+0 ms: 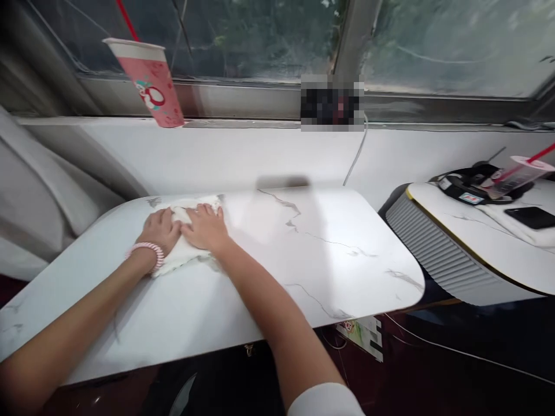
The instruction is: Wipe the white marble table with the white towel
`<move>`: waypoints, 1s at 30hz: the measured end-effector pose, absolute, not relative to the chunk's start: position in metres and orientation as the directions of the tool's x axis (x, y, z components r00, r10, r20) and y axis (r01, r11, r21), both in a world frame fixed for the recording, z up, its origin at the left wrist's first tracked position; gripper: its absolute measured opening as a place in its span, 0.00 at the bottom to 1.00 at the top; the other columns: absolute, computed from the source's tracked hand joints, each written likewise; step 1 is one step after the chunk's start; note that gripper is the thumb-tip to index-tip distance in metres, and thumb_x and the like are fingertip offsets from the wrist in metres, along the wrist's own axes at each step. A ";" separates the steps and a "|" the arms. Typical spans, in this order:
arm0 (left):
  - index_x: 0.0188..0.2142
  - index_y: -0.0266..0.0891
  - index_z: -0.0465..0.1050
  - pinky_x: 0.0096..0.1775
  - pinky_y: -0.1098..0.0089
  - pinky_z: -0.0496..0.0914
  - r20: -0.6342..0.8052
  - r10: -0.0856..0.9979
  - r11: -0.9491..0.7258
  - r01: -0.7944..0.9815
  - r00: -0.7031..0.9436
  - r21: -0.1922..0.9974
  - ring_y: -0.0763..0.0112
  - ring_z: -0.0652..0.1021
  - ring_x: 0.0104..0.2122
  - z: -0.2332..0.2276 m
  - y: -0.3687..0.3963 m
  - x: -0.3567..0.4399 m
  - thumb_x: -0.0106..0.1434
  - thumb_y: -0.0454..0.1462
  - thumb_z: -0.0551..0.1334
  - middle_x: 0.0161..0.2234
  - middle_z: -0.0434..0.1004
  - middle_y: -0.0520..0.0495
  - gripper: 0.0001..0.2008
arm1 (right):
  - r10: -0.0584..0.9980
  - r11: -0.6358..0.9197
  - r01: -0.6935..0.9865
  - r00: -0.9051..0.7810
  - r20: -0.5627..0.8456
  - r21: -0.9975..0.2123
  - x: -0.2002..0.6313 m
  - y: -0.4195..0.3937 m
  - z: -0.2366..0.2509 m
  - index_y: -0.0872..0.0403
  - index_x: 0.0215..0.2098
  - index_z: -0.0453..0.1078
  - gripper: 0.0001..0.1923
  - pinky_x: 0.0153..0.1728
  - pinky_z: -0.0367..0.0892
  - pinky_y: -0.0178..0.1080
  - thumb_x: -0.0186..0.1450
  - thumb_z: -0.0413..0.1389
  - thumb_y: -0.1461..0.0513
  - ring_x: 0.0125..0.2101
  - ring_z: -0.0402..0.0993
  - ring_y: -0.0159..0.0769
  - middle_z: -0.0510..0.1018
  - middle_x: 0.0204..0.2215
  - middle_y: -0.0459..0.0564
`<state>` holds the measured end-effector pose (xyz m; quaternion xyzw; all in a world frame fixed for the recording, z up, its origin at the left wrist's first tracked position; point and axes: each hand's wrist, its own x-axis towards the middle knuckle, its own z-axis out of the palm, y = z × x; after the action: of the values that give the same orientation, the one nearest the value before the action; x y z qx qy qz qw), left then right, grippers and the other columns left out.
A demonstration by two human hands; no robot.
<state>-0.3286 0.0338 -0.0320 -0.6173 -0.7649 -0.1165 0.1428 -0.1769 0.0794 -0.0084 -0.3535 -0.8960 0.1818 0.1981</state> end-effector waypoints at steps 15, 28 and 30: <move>0.70 0.25 0.49 0.69 0.55 0.48 0.091 0.986 -0.162 0.941 0.141 0.296 0.47 0.52 0.70 -0.004 0.149 0.068 0.70 0.41 0.43 0.71 0.51 0.37 0.33 | 0.965 0.238 0.902 -0.178 0.191 -0.360 0.210 0.142 -0.013 0.53 0.67 0.60 0.27 0.67 0.50 0.54 0.72 0.47 0.56 0.68 0.54 0.44 0.61 0.68 0.55; 0.70 0.28 0.50 0.69 0.58 0.48 0.073 0.980 -0.199 0.899 0.185 0.390 0.52 0.51 0.71 -0.004 0.200 0.061 0.70 0.42 0.44 0.71 0.51 0.39 0.33 | 0.972 0.147 0.914 -0.064 0.225 -0.377 0.196 0.182 -0.009 0.50 0.66 0.61 0.27 0.66 0.52 0.60 0.70 0.47 0.58 0.67 0.55 0.46 0.65 0.66 0.54; 0.69 0.26 0.52 0.69 0.57 0.50 0.095 0.978 -0.209 0.895 0.187 0.394 0.51 0.54 0.70 -0.004 0.205 0.047 0.69 0.42 0.44 0.70 0.53 0.37 0.33 | 0.972 0.152 0.915 -0.071 0.222 -0.373 0.180 0.185 -0.007 0.50 0.67 0.60 0.27 0.66 0.51 0.59 0.70 0.47 0.58 0.67 0.55 0.45 0.64 0.66 0.54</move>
<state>0.0465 0.2045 -0.0039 -0.7599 -0.6161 -0.1646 -0.1257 0.1802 0.1852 -0.0072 -0.6477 -0.7287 0.0671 0.2122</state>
